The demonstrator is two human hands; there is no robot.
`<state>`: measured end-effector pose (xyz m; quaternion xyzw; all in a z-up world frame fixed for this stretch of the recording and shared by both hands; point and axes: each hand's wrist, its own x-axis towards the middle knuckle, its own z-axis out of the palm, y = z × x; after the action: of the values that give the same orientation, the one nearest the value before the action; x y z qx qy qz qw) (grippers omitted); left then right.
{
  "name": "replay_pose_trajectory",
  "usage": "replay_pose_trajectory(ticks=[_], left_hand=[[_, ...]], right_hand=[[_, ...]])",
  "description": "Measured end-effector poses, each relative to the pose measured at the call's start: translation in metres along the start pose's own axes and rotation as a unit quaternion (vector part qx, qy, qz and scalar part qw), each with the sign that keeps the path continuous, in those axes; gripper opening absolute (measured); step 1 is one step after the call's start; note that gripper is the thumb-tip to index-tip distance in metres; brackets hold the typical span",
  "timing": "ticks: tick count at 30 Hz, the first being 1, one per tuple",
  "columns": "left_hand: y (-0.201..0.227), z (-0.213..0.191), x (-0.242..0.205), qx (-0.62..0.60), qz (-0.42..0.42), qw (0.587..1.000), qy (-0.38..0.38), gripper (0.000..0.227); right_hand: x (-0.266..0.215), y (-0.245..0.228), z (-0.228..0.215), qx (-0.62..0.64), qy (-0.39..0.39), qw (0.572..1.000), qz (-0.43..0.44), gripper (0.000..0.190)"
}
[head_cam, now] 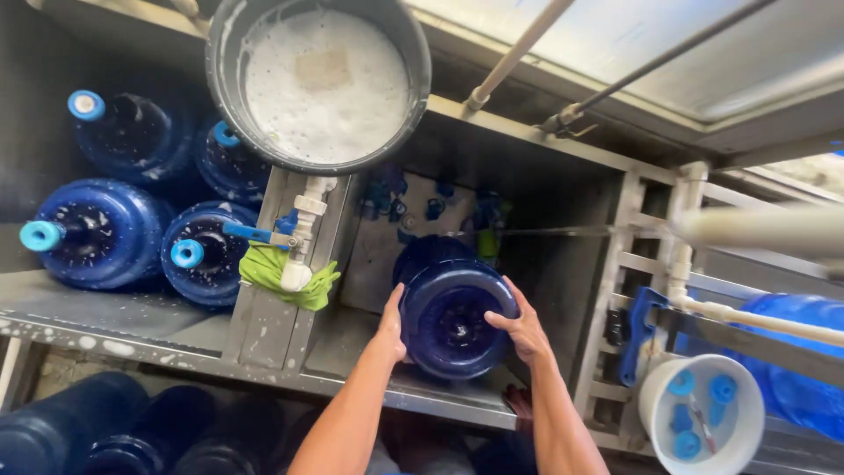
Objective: The person scrubs the exterior of large blue water jugs with a soapy sponge, rinses them under a tap, and places them on a metal rack. They repeat this process for multiple jugs, handling them one at a time.
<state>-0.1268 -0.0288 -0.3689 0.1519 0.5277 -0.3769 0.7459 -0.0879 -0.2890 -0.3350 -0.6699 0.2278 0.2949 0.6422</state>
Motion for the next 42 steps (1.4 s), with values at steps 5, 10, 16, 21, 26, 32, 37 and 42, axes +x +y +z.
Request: replay_pose_trajectory(ticks=[5,10,16,21,26,32,37,42], left_hand=[[0.041,-0.028,0.063,-0.004,0.069,0.995,0.073,0.084],[0.069,-0.007,0.053,0.147,0.476,0.867,0.018,0.058],[0.117,0.064,-0.214,0.484,0.786,0.349,0.162,0.037],[0.126,-0.006,-0.220,0.614,0.592,0.416,0.316,0.047],[0.128,0.010,-0.198,0.556,0.559,0.517,0.334,0.056],[0.161,0.035,-0.171,0.538,0.449,0.604,0.379,0.046],[0.160,0.026,-0.171,0.551,0.499,0.564,0.360,0.038],[0.163,0.020,-0.160,0.552,0.500,0.559,0.365,0.036]], right_hand=[[0.066,0.037,0.027,0.026,0.003,0.999,0.022,0.101],[0.090,-0.008,0.082,0.077,0.206,0.959,0.177,0.075],[0.079,-0.021,0.148,-0.636,0.018,0.608,-0.475,0.070],[0.170,-0.010,0.123,-0.578,0.154,0.708,-0.375,0.056],[0.168,-0.032,0.194,-0.386,0.336,0.859,0.026,0.059],[0.113,0.016,0.191,-0.453,0.266,0.790,-0.316,0.067],[0.117,-0.027,0.171,-0.698,0.046,0.504,-0.507,0.039],[0.138,-0.012,0.190,-0.554,0.157,0.725,-0.377,0.072]])
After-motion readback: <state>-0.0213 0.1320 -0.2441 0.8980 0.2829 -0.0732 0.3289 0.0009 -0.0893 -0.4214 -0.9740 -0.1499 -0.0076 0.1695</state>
